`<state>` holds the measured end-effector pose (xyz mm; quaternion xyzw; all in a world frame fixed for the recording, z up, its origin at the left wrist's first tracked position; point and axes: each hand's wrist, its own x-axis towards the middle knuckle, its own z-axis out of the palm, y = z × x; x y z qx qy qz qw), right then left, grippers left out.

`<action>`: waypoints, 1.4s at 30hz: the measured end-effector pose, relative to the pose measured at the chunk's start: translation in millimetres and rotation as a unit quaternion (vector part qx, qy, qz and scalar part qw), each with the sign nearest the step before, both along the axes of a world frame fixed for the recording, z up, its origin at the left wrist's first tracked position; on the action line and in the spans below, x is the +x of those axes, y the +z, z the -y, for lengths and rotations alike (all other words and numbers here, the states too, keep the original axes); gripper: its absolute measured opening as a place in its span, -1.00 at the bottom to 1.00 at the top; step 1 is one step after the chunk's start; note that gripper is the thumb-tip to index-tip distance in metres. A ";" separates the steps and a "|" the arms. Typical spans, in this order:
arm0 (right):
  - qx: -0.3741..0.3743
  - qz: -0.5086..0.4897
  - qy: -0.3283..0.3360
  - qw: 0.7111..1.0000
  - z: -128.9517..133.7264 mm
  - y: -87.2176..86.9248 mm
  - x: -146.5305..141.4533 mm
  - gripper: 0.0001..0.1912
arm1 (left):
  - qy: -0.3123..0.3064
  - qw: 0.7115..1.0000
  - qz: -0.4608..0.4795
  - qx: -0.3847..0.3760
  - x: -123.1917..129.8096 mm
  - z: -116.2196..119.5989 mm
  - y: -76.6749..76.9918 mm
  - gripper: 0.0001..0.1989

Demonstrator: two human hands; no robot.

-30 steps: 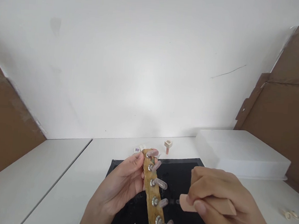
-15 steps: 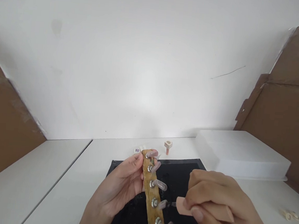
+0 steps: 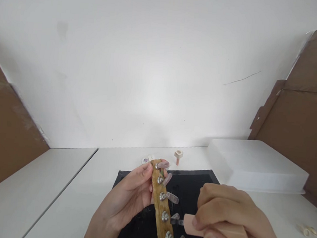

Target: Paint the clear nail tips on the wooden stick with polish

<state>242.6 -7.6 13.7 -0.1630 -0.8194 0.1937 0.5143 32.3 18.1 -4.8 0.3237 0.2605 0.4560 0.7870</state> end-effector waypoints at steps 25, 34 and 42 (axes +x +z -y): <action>-0.017 -0.016 -0.035 0.999 4.4 -1.8 -2.9 -0.76 | 0.007 0.998 -0.058 0.015 -3.1 -0.3 -3.5 -0.65; 0.019 0.038 -0.125 0.991 11.0 8.8 -3.0 -0.76 | 0.000 0.998 -0.063 0.019 -2.3 6.1 3.8 -0.66; 0.002 -0.006 -0.127 0.992 7.7 4.7 -4.9 -0.76 | -0.004 0.999 -0.039 0.020 -4.9 3.9 -0.5 -0.71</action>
